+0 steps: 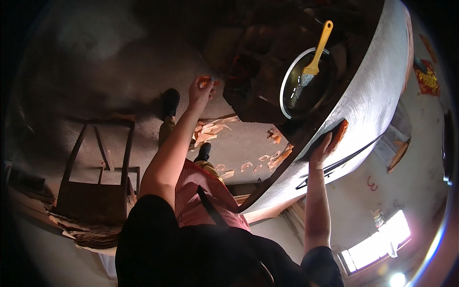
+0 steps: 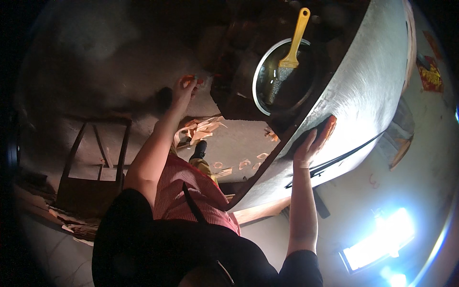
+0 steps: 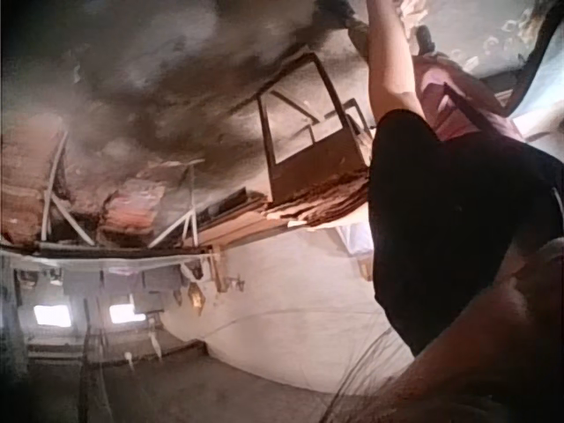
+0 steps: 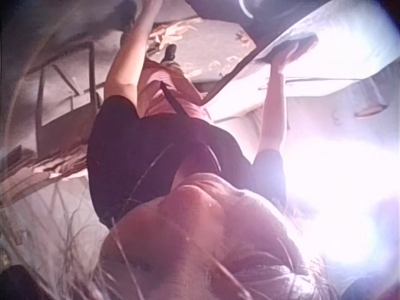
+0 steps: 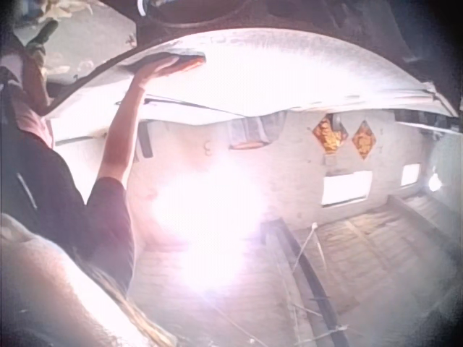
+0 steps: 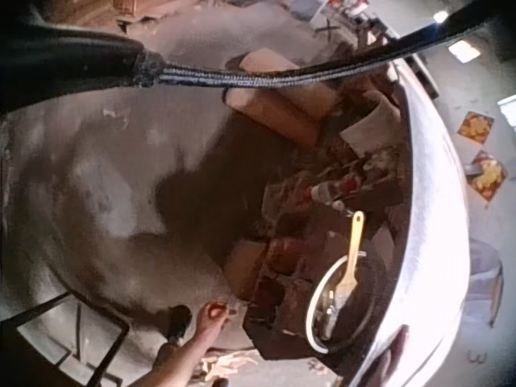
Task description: The person uses a utility knife to score and peel thin wood veneer sheets from a large curved board. They lift and separate the veneer layers, then place the sheets on a stack on the floor.
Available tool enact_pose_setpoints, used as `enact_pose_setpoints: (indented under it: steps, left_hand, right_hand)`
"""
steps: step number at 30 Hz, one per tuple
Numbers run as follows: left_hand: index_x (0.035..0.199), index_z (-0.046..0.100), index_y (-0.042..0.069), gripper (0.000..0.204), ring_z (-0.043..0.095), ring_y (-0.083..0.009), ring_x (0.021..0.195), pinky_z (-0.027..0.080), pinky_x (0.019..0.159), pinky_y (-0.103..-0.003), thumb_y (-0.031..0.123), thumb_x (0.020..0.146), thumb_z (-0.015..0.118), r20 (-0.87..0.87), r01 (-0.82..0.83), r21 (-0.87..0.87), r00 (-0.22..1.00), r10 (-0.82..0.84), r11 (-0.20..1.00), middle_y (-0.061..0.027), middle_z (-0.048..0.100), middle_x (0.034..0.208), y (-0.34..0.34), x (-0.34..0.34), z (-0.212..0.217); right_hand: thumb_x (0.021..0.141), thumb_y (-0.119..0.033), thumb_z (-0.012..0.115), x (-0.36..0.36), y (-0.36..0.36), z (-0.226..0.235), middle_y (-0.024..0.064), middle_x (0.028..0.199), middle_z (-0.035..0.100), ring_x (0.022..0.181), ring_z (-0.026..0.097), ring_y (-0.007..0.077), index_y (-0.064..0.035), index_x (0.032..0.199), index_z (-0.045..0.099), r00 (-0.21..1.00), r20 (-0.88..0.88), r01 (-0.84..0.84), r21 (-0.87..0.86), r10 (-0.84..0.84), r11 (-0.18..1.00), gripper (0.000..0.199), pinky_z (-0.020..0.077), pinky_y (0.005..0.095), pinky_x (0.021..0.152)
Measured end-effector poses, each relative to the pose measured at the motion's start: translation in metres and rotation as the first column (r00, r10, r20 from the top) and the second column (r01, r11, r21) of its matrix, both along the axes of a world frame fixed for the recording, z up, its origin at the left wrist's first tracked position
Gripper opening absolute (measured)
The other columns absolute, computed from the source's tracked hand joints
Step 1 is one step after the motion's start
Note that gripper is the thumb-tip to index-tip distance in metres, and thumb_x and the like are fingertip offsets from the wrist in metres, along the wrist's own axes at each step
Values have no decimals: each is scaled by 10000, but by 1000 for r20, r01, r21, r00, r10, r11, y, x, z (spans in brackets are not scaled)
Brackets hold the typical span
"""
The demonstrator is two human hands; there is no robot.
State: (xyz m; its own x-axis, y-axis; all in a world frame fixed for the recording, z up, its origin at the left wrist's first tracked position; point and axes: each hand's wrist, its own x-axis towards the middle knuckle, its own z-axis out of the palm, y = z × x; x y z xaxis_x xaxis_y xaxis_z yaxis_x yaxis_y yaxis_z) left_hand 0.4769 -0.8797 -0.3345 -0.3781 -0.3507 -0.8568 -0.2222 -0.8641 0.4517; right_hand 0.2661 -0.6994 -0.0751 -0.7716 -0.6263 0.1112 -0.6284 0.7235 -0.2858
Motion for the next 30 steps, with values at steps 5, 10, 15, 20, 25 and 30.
enact_pose_setpoints:
  steps: [5, 10, 15, 20, 25, 30]
  left_hand:
    - [1064, 524, 84, 216, 575, -63, 761, 436, 551, -191, 125, 857, 567, -71, -155, -144, 987, 146, 977, -9, 604, 886, -12, -7, 60]
    - [1015, 562, 58, 197, 564, -54, 719, 436, 584, -173, 66, 824, 611, -405, -297, -505, 911, 81, 810, 3, 592, 811, -43, -50, 167]
    - [835, 614, 44, 141, 557, -202, 637, 468, 570, -291, 78, 713, 675, 69, 89, -995, 917, -392, 33, -59, 557, 773, -61, -89, 202]
    - [878, 598, 61, 197, 559, -248, 771, 477, 652, -338, 91, 695, 662, 322, 240, -945, 807, -495, -223, -68, 539, 831, -66, -111, 215]
    - [781, 557, 49, 84, 562, -265, 782, 480, 628, -362, 93, 724, 600, 535, 371, -844, 629, -564, -387, -89, 547, 844, -67, -120, 222]
    - [667, 555, 54, 74, 552, -250, 777, 489, 619, -358, 102, 719, 533, 625, 413, -775, 615, -481, -479, -94, 533, 804, -64, -131, 234]
  right_hand:
    - [870, -170, 398, 2, -3, 4, 174, 1376, 305, 1298, 228, 332, -11, 1323, 318, 999, -49, 22, 20, -21, 1000, 487, 145, 415, 1063]
    - [846, -139, 431, 2, -4, 4, 171, 1372, 309, 1300, 217, 335, -28, 1329, 314, 996, -64, 66, 44, -63, 997, 509, 141, 421, 1063]
    - [814, -134, 471, 3, -11, 15, 148, 1376, 308, 1298, 238, 308, -41, 1325, 326, 993, -109, 51, 84, -41, 995, 540, 140, 414, 1065]
    - [812, -162, 480, 3, -8, 15, 122, 1391, 293, 1305, 228, 292, -67, 1335, 309, 989, -96, 118, 96, -109, 988, 559, 134, 435, 1064]
    - [811, -160, 486, 3, -9, 20, 113, 1390, 298, 1305, 230, 288, -69, 1330, 319, 988, -95, 128, 77, -121, 989, 552, 143, 437, 1063]
    - [810, -159, 489, 2, -10, 23, 98, 1386, 310, 1298, 245, 289, -67, 1323, 332, 987, -100, 132, 58, -126, 990, 544, 148, 432, 1063]
